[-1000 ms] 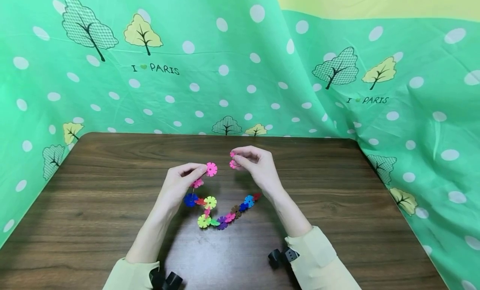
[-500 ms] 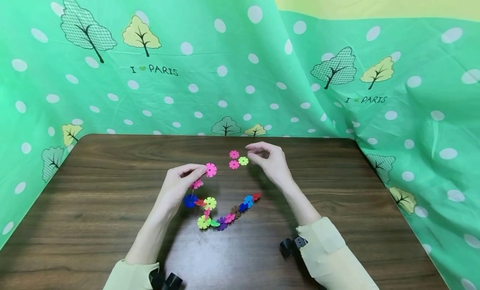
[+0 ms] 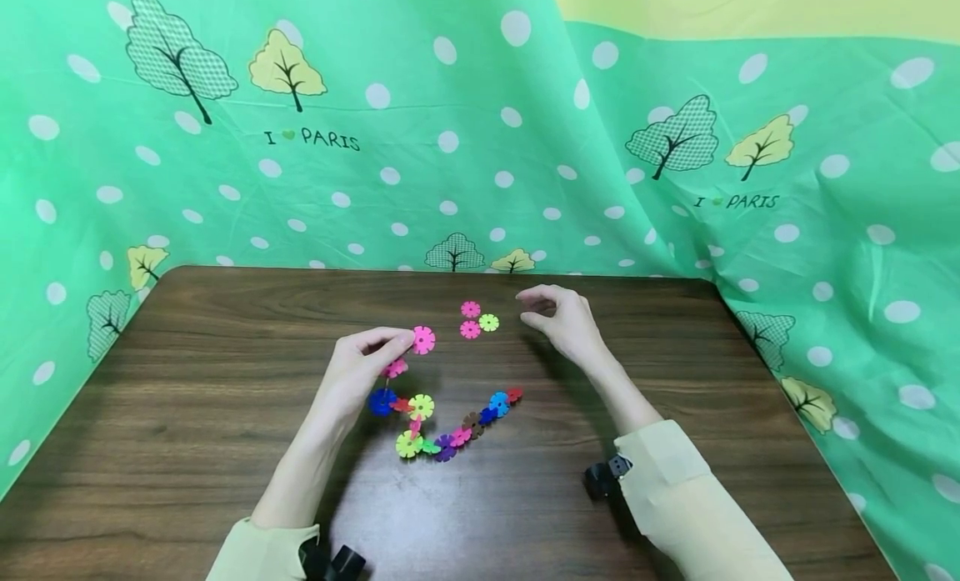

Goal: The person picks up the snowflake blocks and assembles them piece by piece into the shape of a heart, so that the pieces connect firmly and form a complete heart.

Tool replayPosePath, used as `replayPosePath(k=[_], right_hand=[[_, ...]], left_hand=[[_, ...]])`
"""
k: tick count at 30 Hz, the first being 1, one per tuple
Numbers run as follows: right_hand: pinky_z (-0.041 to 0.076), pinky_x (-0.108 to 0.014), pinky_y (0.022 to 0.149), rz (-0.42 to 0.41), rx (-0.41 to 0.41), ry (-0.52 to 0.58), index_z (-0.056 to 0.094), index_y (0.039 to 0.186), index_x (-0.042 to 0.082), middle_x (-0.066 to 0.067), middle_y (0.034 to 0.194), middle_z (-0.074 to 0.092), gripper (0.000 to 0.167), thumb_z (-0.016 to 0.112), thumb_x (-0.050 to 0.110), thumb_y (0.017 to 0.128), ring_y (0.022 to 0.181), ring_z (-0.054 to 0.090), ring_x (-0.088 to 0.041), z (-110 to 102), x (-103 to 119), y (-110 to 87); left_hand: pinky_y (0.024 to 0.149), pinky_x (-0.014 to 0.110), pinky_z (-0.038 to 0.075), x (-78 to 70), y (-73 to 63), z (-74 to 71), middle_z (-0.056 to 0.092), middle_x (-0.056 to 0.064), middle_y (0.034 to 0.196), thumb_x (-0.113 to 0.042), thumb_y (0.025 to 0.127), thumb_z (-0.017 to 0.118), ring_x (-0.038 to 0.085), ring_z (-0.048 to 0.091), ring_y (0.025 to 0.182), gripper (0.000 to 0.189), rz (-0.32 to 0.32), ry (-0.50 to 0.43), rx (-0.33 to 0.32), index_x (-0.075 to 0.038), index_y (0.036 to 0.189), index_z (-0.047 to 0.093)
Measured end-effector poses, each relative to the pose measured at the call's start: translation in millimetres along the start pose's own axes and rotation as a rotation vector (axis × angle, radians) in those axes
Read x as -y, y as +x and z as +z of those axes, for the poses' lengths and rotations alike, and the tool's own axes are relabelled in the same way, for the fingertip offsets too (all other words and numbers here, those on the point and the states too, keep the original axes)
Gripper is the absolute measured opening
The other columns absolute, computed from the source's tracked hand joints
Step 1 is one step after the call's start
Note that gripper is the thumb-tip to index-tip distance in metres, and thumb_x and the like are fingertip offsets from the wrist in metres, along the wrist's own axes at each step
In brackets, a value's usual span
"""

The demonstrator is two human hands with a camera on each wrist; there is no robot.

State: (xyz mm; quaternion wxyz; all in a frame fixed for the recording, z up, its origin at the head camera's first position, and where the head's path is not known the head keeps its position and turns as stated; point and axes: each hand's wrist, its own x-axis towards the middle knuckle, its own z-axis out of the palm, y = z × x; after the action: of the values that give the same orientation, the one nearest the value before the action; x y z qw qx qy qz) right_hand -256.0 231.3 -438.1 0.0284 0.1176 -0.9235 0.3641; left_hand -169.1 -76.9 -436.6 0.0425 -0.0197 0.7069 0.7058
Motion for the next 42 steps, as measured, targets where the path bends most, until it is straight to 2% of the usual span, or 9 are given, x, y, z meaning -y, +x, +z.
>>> replayPosePath(k=[2, 5, 8, 11, 15, 22, 30, 38, 42], right_hand=[[0.056, -0.032, 0.086, 0.007, 0.013, -0.03, 0.073, 0.122, 0.009, -0.012, 0.123, 0.074, 0.03, 0.076, 0.011, 0.093, 0.11, 0.071, -0.03, -2, -6, 0.9], [0.056, -0.029, 0.084, 0.011, 0.03, -0.055, 0.073, 0.122, 0.008, -0.013, 0.123, 0.073, 0.032, 0.078, 0.011, 0.091, 0.108, 0.071, -0.03, -5, -15, 2.2], [0.058, -0.038, 0.088, 0.0, 0.05, -0.066, 0.073, 0.122, 0.006, -0.015, 0.124, 0.072, 0.033, 0.079, 0.009, 0.089, 0.109, 0.071, -0.033, -7, -23, 4.7], [0.056, -0.051, 0.095, -0.004, 0.079, -0.075, 0.073, 0.122, 0.005, -0.017, 0.126, 0.071, 0.034, 0.079, 0.01, 0.09, 0.113, 0.069, -0.036, -8, -29, 7.0], [0.052, -0.055, 0.099, 0.012, 0.108, -0.11, 0.073, 0.123, 0.006, -0.017, 0.128, 0.069, 0.034, 0.079, 0.013, 0.09, 0.114, 0.066, -0.036, -9, -36, 8.8], [0.053, -0.052, 0.096, 0.015, 0.14, -0.169, 0.074, 0.123, 0.007, -0.017, 0.126, 0.069, 0.035, 0.08, 0.013, 0.089, 0.111, 0.066, -0.035, -6, -44, 12.4], [0.052, -0.051, 0.091, -0.019, 0.121, -0.228, 0.077, 0.114, 0.006, -0.017, 0.113, 0.07, 0.026, 0.08, 0.01, 0.088, 0.101, 0.067, -0.033, -5, -47, 15.6], [0.051, -0.033, 0.081, 0.004, 0.115, -0.16, 0.073, 0.103, 0.007, -0.012, 0.097, 0.073, 0.022, 0.084, 0.009, 0.085, 0.084, 0.068, -0.022, -4, -50, 18.1], [0.05, -0.027, 0.077, 0.014, 0.103, -0.14, 0.071, 0.102, 0.009, -0.01, 0.093, 0.073, 0.022, 0.084, 0.009, 0.084, 0.079, 0.066, -0.018, -3, -51, 17.6]], left_hand=[[0.074, 0.027, 0.054, 0.1, 0.0, 0.0, 0.075, 0.003, 0.089, -0.027, 0.095, 0.075, 0.013, 0.068, 0.07, 0.021, -0.002, 0.0, 0.0, -0.01, 0.108, 0.08], [0.075, 0.026, 0.054, 0.4, 0.0, 0.0, 0.076, 0.012, 0.098, -0.026, 0.095, 0.075, 0.013, 0.068, 0.07, 0.021, -0.004, -0.002, 0.001, -0.01, 0.108, 0.08], [0.075, 0.026, 0.054, 0.8, 0.1, -0.2, 0.076, 0.018, 0.105, -0.026, 0.096, 0.075, 0.013, 0.069, 0.069, 0.021, -0.005, -0.003, 0.002, -0.01, 0.108, 0.08], [0.075, 0.026, 0.054, 1.3, 0.4, -0.3, 0.076, 0.018, 0.104, -0.026, 0.095, 0.075, 0.013, 0.069, 0.069, 0.021, -0.006, -0.003, 0.002, -0.01, 0.108, 0.08], [0.075, 0.027, 0.053, 2.2, 0.9, -0.4, 0.076, 0.016, 0.1, -0.027, 0.095, 0.075, 0.015, 0.068, 0.07, 0.021, -0.008, 0.004, 0.0, -0.011, 0.108, 0.08], [0.078, 0.028, 0.055, 2.2, 1.1, -0.8, 0.076, 0.018, 0.106, -0.027, 0.096, 0.074, 0.018, 0.071, 0.073, 0.022, -0.012, -0.001, 0.011, -0.011, 0.109, 0.08], [0.08, 0.03, 0.056, 0.3, 0.6, -1.1, 0.077, 0.011, 0.102, -0.028, 0.096, 0.075, 0.022, 0.071, 0.075, 0.022, -0.008, 0.0, 0.007, -0.011, 0.109, 0.08], [0.077, 0.029, 0.055, 2.2, 1.9, -2.0, 0.075, 0.002, 0.091, -0.029, 0.095, 0.075, 0.022, 0.07, 0.074, 0.022, 0.0, -0.001, 0.005, -0.011, 0.107, 0.081], [0.075, 0.028, 0.054, 2.5, 2.0, -2.4, 0.075, 0.001, 0.091, -0.03, 0.095, 0.075, 0.021, 0.069, 0.074, 0.022, 0.0, -0.001, 0.006, -0.012, 0.107, 0.081]])
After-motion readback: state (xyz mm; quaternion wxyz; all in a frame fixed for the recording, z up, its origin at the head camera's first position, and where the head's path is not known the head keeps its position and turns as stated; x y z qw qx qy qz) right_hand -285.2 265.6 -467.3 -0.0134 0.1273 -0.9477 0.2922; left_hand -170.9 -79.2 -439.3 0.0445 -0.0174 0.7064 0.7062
